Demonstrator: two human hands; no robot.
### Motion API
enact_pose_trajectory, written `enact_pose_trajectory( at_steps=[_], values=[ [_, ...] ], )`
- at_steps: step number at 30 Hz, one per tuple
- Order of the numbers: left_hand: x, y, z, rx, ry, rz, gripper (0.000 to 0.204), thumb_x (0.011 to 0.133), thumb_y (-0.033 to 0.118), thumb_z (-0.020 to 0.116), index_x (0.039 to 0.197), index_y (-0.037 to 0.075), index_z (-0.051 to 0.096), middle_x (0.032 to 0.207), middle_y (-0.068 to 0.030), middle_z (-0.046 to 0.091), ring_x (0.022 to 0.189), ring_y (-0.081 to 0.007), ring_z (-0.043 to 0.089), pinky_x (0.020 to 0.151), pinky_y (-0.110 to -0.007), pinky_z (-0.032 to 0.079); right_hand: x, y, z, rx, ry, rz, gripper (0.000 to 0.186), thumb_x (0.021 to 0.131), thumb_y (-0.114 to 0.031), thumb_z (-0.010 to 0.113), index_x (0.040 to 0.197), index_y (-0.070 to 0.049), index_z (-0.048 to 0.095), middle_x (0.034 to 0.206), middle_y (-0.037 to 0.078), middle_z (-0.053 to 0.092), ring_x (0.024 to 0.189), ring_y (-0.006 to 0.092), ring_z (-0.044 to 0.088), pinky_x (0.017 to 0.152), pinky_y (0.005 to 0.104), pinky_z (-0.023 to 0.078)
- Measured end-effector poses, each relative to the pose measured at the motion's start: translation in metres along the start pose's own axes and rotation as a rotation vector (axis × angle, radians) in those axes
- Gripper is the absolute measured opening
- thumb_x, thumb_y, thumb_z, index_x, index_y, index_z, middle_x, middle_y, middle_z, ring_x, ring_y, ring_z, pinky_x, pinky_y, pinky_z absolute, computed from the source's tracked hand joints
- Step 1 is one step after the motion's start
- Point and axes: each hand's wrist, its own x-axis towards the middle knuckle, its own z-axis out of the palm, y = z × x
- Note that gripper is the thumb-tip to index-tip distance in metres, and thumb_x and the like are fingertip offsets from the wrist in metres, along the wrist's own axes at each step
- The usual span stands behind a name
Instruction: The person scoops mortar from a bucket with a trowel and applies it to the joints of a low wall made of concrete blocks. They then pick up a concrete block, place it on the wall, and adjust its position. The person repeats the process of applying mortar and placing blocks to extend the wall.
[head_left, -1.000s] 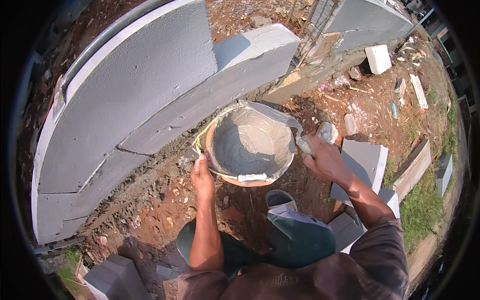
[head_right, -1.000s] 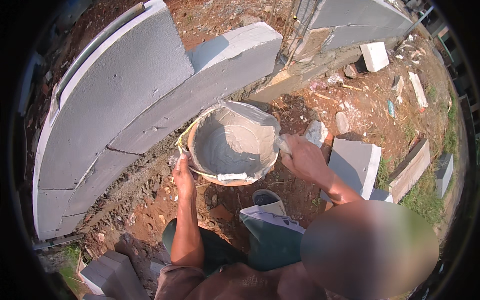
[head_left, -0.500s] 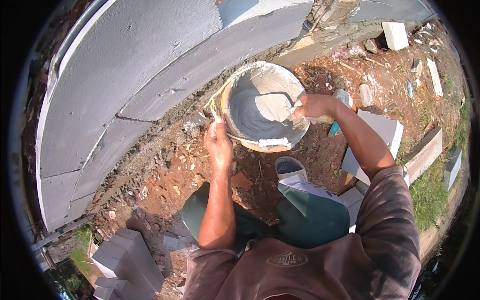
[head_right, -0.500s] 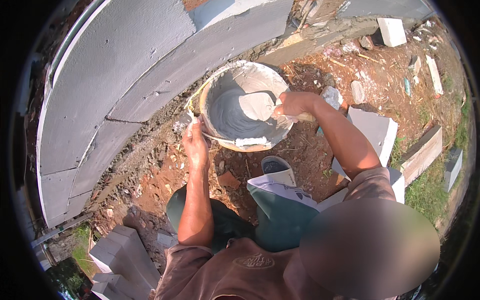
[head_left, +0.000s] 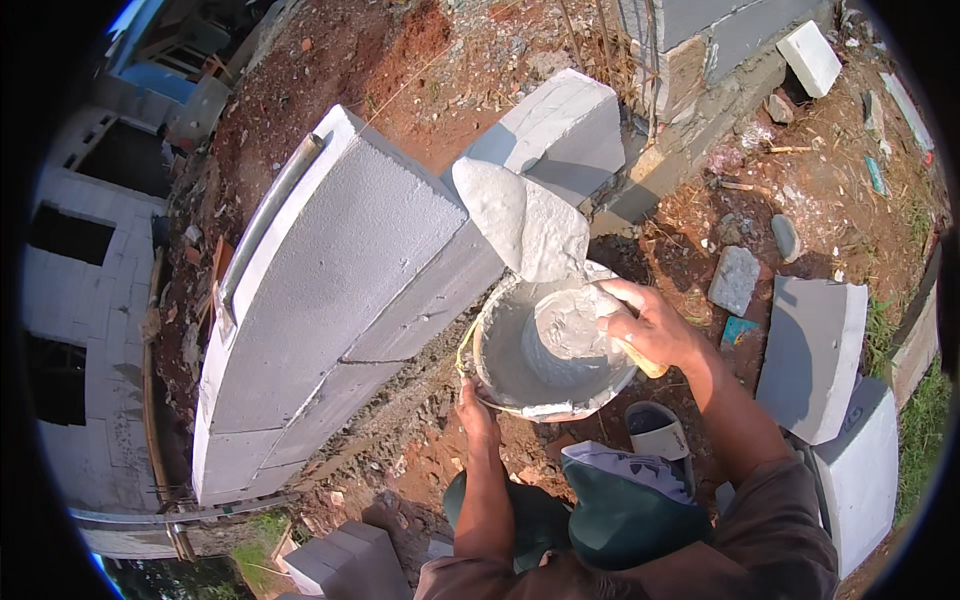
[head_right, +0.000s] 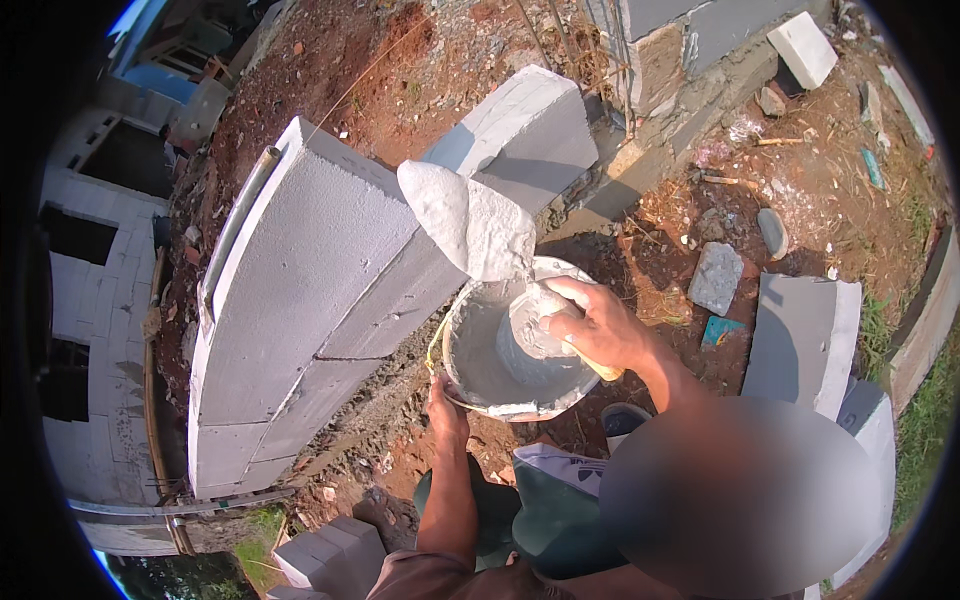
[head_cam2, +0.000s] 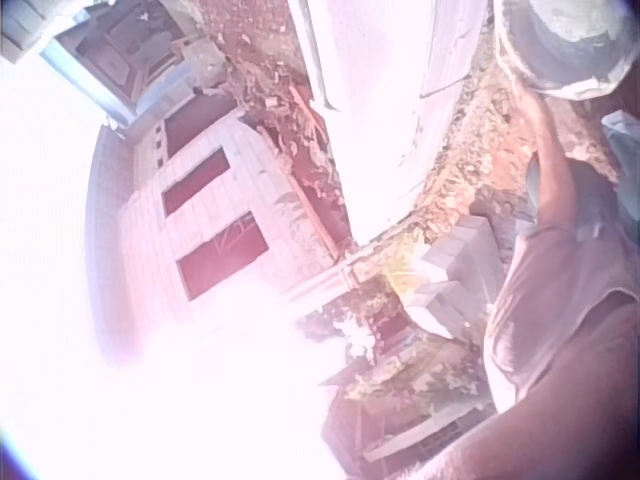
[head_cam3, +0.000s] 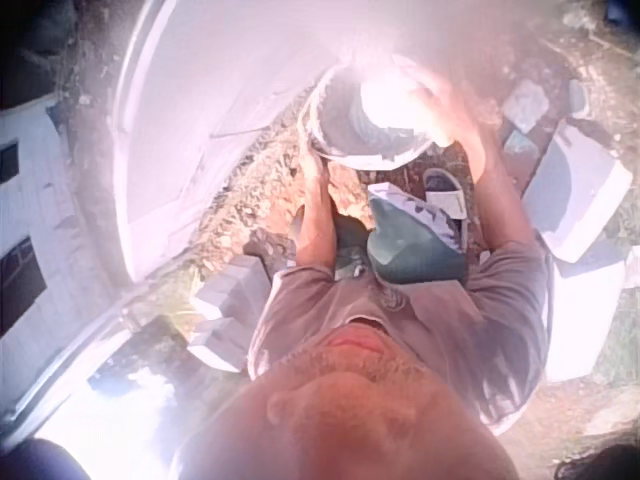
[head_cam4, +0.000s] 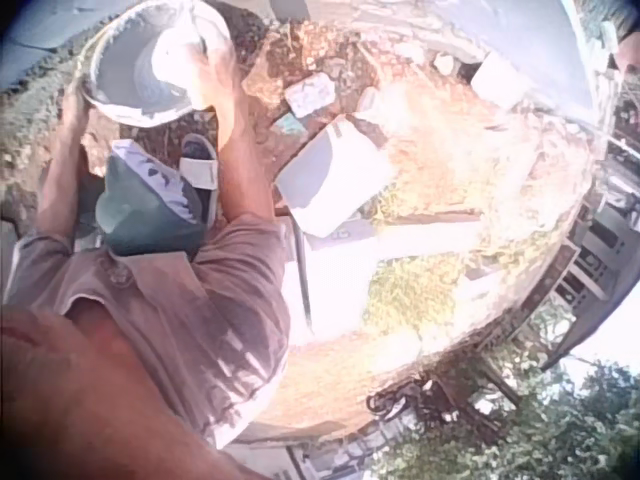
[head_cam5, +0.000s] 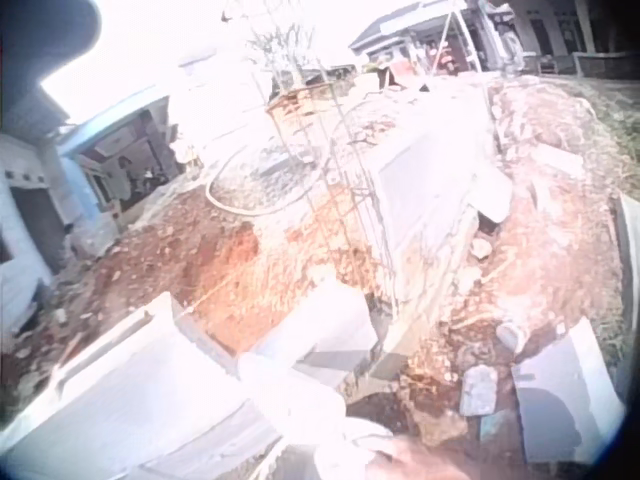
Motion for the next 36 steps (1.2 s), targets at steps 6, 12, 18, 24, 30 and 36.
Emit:
enact_pose_trajectory(
  at_steps=[6, 12, 18, 24, 30, 36],
  values=[
    [0.021, -0.024, -0.024, 0.009, 0.064, -0.074, 0.043, 0.097, 0.037, 0.039, 0.107, -0.003, 0.053, 0.085, -0.0122, 0.059, 0.076, -0.0226, 0.059, 0.068, -0.034, 0.049, 0.082, -0.028, 0.069, -0.237, 0.315, -0.344, 0.049, 0.080, -0.019, 0.063, 0.121, 0.001, 0.045, 0.093, 0.019, 0.056, 0.082, 0.0368, 0.060, 0.070, 0.0412, 0.049],
    [0.009, -0.023, -0.019, 0.022, 0.123, -0.096, 0.035, 0.096, 0.038, 0.040, 0.096, 0.004, 0.049, 0.076, -0.0043, 0.050, 0.069, -0.0175, 0.052, 0.064, -0.032, 0.045, 0.045, -0.003, 0.084, -0.188, 0.316, -0.387, 0.048, 0.080, -0.014, 0.065, 0.120, 0.003, 0.046, 0.099, 0.020, 0.055, 0.086, 0.0338, 0.060, 0.071, 0.0380, 0.050],
    [0.026, -0.036, -0.044, -0.024, 0.041, -0.086, 0.037, 0.096, 0.039, 0.041, 0.105, 0.004, 0.050, 0.089, -0.0069, 0.057, 0.079, -0.0197, 0.056, 0.072, -0.035, 0.047, 0.087, -0.028, 0.107, -0.201, 0.305, -0.177, 0.061, 0.084, -0.016, 0.056, 0.133, 0.005, 0.026, 0.100, 0.023, 0.049, 0.082, 0.0368, 0.060, 0.069, 0.0421, 0.051],
    [-0.006, -0.008, 0.010, -0.072, 0.091, -0.062, 0.039, 0.097, 0.041, 0.037, 0.095, 0.005, 0.053, 0.076, -0.0030, 0.054, 0.066, -0.0145, 0.052, 0.062, -0.029, 0.044, 0.027, -0.046, 0.098, -0.287, 0.069, -0.084, 0.067, 0.084, -0.015, 0.056, 0.135, 0.009, 0.019, 0.104, 0.026, 0.046, 0.091, 0.0413, 0.055, 0.073, 0.0438, 0.049],
    [0.019, -0.032, -0.028, -0.014, 0.057, -0.099, 0.041, 0.097, 0.040, 0.037, 0.095, 0.004, 0.054, 0.076, -0.0050, 0.056, 0.065, -0.0170, 0.054, 0.059, -0.031, 0.046, 0.017, -0.056, 0.033, -0.289, 0.043, -0.019, 0.063, 0.085, -0.024, 0.056, 0.131, 0.012, 0.032, 0.119, 0.034, 0.048, 0.115, 0.0414, 0.048, 0.093, 0.0419, 0.041],
    [0.015, -0.017, -0.005, -0.009, 0.056, -0.070, 0.045, 0.096, 0.040, 0.038, 0.104, -0.001, 0.054, 0.084, -0.0119, 0.062, 0.073, -0.0205, 0.059, 0.066, -0.032, 0.049, 0.084, -0.134, 0.021, -0.315, -0.131, 0.084, 0.055, 0.082, -0.022, 0.055, 0.122, 0.012, 0.041, 0.102, 0.031, 0.058, 0.098, 0.0398, 0.058, 0.085, 0.0412, 0.044]
  ],
)
